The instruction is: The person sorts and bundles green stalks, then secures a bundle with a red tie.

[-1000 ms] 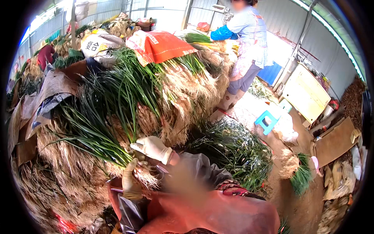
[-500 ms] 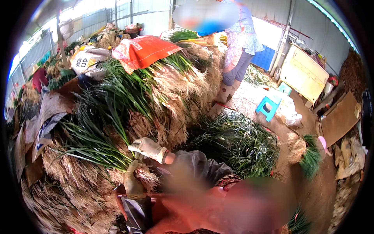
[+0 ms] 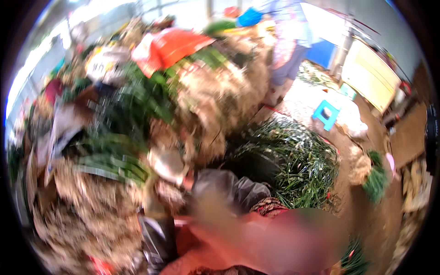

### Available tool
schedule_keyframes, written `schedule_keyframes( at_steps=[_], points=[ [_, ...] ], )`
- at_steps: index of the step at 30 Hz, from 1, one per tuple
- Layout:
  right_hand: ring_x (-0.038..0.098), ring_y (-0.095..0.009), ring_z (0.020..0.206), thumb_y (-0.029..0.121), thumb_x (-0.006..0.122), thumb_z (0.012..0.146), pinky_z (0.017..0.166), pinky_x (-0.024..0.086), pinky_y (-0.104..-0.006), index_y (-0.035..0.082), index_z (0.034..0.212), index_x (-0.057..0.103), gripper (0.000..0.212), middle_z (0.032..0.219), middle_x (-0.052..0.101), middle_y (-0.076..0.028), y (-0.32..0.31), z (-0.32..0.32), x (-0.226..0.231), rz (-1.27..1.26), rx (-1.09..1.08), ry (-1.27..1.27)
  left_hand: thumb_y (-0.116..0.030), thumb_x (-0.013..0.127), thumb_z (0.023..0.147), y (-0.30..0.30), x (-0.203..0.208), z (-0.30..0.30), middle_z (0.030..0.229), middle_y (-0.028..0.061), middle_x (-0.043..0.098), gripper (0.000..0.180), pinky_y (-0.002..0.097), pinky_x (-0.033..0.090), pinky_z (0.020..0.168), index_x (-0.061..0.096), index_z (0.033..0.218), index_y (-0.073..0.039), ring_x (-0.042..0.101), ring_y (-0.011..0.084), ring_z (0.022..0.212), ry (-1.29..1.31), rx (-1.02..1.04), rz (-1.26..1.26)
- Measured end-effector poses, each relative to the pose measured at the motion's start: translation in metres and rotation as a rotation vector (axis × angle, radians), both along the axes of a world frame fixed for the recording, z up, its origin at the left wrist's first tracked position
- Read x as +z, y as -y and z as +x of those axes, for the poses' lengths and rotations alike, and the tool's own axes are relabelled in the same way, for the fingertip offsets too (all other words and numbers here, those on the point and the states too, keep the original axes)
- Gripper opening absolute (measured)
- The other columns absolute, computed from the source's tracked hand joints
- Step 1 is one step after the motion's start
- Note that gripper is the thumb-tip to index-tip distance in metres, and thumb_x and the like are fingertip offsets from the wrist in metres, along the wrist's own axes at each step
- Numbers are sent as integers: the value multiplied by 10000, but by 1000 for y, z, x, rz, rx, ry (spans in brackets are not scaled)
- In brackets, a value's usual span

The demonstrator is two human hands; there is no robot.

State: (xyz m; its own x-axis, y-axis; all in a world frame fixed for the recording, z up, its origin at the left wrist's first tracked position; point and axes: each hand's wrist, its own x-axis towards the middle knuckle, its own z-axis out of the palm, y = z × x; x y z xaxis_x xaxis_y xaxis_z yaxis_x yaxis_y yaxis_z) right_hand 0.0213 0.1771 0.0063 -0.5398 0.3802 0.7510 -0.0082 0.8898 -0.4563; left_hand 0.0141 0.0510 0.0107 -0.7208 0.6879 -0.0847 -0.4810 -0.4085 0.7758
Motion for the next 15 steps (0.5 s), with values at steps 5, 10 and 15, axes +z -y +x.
schedule_keyframes(
  at_steps=[5,10,15],
  points=[
    [531,-203,700,252,489,916,714,472,-356,71,920,579,201,790,565,-89,-114,-10,-33,-512,223,333,-151,621,816,5,50,15,734,49,591,157,264,469,528,588,886,-14,558,150,602,333,-172,104],
    [643,-258,925,391,560,896,830,510,-363,78,1125,597,390,1001,659,-146,-47,68,5,130,8,1333,-157,641,810,30,18,-3,775,64,609,245,235,480,578,599,968,26,550,119,607,359,-168,248],
    [601,-84,765,24,601,853,683,529,-235,49,1254,512,411,1124,620,-42,-35,38,29,-717,837,278,-166,624,817,39,25,5,794,81,621,270,240,478,559,595,1020,9,558,134,613,391,-157,255]
  ],
)
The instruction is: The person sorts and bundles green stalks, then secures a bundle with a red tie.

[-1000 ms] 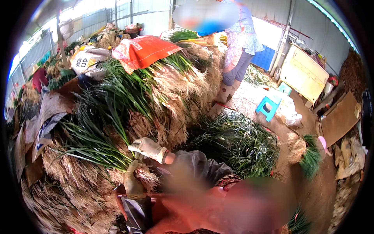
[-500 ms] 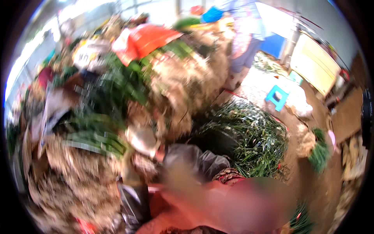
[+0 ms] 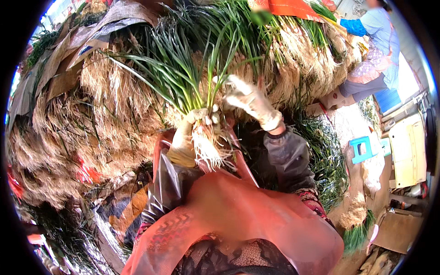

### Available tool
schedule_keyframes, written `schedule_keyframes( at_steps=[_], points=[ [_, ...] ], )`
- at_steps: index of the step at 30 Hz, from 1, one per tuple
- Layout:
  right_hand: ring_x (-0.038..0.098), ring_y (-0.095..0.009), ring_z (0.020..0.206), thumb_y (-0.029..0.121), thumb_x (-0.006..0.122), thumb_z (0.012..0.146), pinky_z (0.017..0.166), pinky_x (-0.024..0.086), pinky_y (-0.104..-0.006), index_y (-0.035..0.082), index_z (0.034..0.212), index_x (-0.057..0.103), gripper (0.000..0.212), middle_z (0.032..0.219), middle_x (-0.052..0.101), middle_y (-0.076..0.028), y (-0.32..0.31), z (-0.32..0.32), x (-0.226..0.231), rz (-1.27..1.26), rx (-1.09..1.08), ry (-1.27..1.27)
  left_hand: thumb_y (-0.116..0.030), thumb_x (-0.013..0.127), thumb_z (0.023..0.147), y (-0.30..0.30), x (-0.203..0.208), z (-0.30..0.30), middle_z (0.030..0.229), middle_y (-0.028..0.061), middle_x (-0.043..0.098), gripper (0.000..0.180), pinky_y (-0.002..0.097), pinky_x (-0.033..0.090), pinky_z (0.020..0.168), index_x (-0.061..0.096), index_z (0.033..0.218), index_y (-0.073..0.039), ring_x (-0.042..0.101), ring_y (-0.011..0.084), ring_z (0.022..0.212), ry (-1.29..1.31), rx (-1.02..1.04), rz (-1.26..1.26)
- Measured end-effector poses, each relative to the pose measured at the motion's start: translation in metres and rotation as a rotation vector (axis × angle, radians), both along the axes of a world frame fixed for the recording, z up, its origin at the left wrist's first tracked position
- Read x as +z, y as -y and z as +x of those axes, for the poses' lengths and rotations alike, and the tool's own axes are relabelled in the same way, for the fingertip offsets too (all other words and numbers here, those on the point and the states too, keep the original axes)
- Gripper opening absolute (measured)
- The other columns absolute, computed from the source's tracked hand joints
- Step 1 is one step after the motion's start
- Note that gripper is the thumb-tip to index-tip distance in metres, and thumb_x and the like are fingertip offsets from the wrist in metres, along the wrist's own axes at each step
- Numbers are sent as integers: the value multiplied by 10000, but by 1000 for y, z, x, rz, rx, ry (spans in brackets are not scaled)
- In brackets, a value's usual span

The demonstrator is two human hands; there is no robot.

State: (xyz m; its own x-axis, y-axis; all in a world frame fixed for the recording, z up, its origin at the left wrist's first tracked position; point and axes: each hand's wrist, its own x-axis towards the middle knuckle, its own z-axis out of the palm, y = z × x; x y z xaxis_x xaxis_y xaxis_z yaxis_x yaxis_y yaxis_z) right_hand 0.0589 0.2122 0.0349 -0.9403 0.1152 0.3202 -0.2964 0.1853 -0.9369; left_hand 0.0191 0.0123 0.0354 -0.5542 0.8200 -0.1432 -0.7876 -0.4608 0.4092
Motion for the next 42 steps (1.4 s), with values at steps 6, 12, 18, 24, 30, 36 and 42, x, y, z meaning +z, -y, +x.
schedule_keyframes(
  at_steps=[6,12,18,24,30,36,42],
  points=[
    [614,-258,661,93,572,799,591,511,-319,20,860,577,96,718,591,-103,29,-22,-9,1145,-125,-154,-216,599,839,21,-8,-18,799,77,600,292,257,494,545,578,1040,-5,569,153,610,-69,-150,-51],
    [637,-282,698,196,568,802,601,525,-398,152,830,651,98,745,635,-85,-13,12,-73,1251,127,538,-231,607,861,23,14,-8,861,91,604,286,322,529,536,550,1074,-49,588,205,667,-240,-9,295],
    [632,-266,726,417,628,798,666,493,-406,109,809,660,310,747,642,-107,-77,3,-15,1107,-971,81,-181,599,853,-14,-14,-12,930,110,614,263,392,520,753,552,1080,-57,603,246,840,-141,-166,283],
    [633,-117,663,152,650,854,622,485,-242,35,938,664,145,773,679,-69,-47,2,-21,179,-582,249,-226,590,854,-27,-23,-12,1170,178,581,479,414,485,893,505,1237,48,600,300,998,-302,-111,-44],
    [654,-160,750,224,679,835,671,507,-272,13,971,676,251,898,691,-101,-8,22,-33,283,-389,-46,-128,543,870,-48,-41,-12,1144,153,603,302,333,447,930,584,1136,10,564,237,1075,-438,-30,-28],
    [592,-298,642,243,695,771,570,468,-379,58,784,646,192,689,603,-125,0,-1,-24,745,-820,-54,-152,637,818,-50,-35,-11,891,95,654,296,257,512,713,607,1055,24,616,160,791,-306,-48,-259],
    [594,-207,578,174,681,787,523,469,-345,90,764,649,93,665,618,-79,-11,-9,-34,740,-936,-242,-162,629,842,-62,-38,-7,820,66,644,253,244,486,657,620,1030,8,598,145,713,-184,-8,-214]
  ],
)
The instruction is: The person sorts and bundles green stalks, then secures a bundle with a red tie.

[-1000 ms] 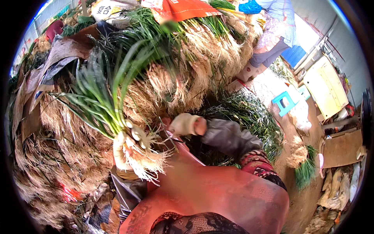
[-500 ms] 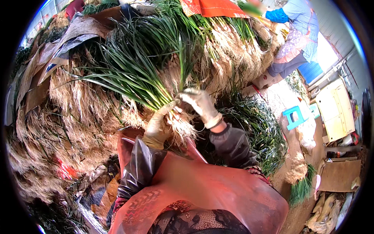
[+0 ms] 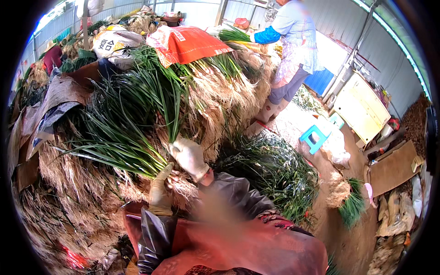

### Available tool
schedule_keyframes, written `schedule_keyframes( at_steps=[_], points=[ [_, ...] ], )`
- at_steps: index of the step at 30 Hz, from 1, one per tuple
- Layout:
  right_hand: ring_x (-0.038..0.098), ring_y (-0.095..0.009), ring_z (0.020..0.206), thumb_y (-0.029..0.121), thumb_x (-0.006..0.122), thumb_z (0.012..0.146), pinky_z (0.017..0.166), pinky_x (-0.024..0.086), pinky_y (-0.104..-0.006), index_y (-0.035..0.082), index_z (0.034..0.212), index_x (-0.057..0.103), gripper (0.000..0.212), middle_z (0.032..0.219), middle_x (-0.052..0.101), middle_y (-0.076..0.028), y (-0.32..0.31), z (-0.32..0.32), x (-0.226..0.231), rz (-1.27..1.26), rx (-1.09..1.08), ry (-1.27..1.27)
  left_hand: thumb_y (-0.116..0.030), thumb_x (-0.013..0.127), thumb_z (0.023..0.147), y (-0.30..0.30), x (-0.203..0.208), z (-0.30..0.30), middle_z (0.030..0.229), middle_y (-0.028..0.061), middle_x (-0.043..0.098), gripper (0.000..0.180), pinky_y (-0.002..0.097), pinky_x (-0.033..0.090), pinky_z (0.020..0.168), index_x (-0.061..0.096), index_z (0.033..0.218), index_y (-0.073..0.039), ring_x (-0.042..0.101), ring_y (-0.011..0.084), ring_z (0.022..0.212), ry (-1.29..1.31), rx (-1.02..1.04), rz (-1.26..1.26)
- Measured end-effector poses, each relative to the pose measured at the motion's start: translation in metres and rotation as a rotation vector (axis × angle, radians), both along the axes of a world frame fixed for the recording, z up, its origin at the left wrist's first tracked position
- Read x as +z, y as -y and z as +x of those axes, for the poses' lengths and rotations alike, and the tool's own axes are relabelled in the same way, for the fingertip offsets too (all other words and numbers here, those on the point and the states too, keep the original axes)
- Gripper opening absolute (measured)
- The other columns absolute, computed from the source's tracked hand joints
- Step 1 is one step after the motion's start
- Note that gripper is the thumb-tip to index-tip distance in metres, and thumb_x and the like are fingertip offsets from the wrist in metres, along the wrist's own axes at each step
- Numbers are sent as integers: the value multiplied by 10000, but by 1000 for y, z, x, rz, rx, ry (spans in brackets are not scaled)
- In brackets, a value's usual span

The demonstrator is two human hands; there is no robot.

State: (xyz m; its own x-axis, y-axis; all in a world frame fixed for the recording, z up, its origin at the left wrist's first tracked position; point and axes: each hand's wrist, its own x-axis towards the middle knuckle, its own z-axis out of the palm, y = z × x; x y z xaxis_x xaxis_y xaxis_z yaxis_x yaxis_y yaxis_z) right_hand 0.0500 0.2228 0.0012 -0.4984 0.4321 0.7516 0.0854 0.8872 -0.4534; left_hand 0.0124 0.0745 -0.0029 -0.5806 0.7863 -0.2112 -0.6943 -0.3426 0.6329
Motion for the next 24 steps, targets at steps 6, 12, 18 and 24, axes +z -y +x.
schedule_keyframes(
  at_steps=[6,12,18,24],
  points=[
    [621,-277,655,417,522,897,632,478,-386,18,797,632,425,675,614,-155,-84,23,-67,-72,-162,417,-222,608,851,34,34,12,954,93,629,288,377,520,810,599,1059,-24,609,208,860,45,72,217],
    [593,-203,850,290,539,927,821,411,-369,53,1028,636,275,939,643,-65,19,21,5,-842,688,285,-187,552,888,41,8,6,1023,123,616,286,368,499,832,566,1121,-20,602,235,931,-15,6,299],
    [631,-161,704,140,627,870,572,478,-285,-8,933,635,161,806,651,-125,39,27,41,-687,449,213,-195,619,860,36,18,12,803,102,642,202,318,517,680,610,931,-6,621,191,718,8,15,96],
    [612,-114,729,125,611,885,632,485,-234,5,1013,642,178,904,670,-64,33,25,19,-769,434,138,-157,631,841,36,2,-2,851,121,667,246,327,553,661,616,1019,12,637,189,694,118,-81,203]
  ],
)
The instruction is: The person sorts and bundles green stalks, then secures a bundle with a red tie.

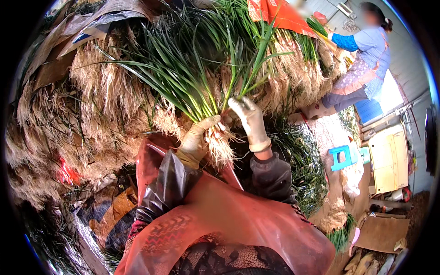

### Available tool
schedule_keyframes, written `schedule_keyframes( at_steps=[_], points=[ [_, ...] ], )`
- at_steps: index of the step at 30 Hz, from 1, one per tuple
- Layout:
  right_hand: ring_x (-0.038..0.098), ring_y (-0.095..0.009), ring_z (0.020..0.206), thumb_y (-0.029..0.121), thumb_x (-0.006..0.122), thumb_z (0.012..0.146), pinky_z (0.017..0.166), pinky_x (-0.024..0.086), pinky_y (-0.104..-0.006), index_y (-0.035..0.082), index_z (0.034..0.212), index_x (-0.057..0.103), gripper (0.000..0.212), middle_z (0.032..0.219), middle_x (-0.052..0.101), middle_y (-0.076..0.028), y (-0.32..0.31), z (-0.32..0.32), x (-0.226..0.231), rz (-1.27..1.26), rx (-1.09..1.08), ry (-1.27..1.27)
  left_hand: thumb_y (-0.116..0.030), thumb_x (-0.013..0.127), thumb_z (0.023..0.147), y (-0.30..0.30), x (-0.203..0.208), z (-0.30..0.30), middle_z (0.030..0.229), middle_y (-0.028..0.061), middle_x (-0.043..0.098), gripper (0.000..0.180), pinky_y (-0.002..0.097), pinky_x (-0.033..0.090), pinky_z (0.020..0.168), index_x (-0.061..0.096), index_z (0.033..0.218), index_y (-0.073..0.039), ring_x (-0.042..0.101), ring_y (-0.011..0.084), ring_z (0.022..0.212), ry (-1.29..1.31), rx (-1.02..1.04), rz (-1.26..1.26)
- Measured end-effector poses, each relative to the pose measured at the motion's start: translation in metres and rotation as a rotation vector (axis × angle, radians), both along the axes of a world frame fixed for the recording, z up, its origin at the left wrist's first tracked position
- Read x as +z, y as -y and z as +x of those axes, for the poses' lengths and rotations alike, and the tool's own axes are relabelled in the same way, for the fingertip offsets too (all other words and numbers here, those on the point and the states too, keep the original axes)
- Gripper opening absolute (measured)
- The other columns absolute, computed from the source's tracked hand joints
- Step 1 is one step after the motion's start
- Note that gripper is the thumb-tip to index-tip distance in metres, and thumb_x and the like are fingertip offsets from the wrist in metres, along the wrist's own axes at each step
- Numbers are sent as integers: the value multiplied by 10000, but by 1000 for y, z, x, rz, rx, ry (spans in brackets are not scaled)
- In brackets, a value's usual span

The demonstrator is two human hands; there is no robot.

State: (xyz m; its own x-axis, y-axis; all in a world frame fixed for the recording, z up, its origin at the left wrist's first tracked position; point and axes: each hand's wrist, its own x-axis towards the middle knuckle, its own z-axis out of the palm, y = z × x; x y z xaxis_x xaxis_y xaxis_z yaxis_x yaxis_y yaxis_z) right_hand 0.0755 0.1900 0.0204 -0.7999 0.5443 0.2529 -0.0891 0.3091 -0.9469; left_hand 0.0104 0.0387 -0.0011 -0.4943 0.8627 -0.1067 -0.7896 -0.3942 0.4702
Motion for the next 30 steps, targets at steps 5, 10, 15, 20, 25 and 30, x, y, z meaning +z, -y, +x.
schedule_keyframes(
  at_steps=[5,10,15,20,25,30],
  points=[
    [628,-109,734,112,593,899,586,493,-201,-4,1104,609,236,943,675,-91,-15,-4,-6,349,80,-68,-141,619,835,-15,-9,0,830,98,669,293,299,544,639,607,1069,36,629,168,660,-37,14,2],
    [530,-55,678,-15,560,883,626,480,-190,48,1231,525,356,902,596,-6,-49,7,-5,-6,-33,-232,-178,625,810,-15,-3,-1,908,150,656,336,337,527,758,607,1047,59,642,225,803,-95,-22,-92],
    [605,-91,797,35,567,895,679,511,-212,25,1288,480,402,1068,634,-36,-33,6,1,-294,159,-192,-188,625,803,-10,-4,-2,892,156,657,342,355,526,779,607,1043,55,646,254,817,-67,5,-126],
    [590,-70,654,153,619,890,547,439,-181,32,1056,644,207,871,664,-11,-20,11,8,-190,142,8,-190,628,807,-10,-6,-3,823,126,656,332,344,528,765,609,1031,55,650,236,767,-97,24,-164],
    [525,-90,544,73,629,864,459,404,-196,32,948,665,100,732,626,-22,-20,-13,-18,550,-328,-448,-147,622,811,-7,13,2,771,113,657,271,262,529,587,616,1003,44,615,149,596,27,-65,-93],
    [517,-76,552,135,491,957,452,379,-187,-37,1058,590,222,858,650,-85,-63,19,9,-302,-242,-529,-132,601,815,-10,10,5,736,114,661,220,251,506,625,644,922,56,628,167,640,-153,151,-214]
  ],
)
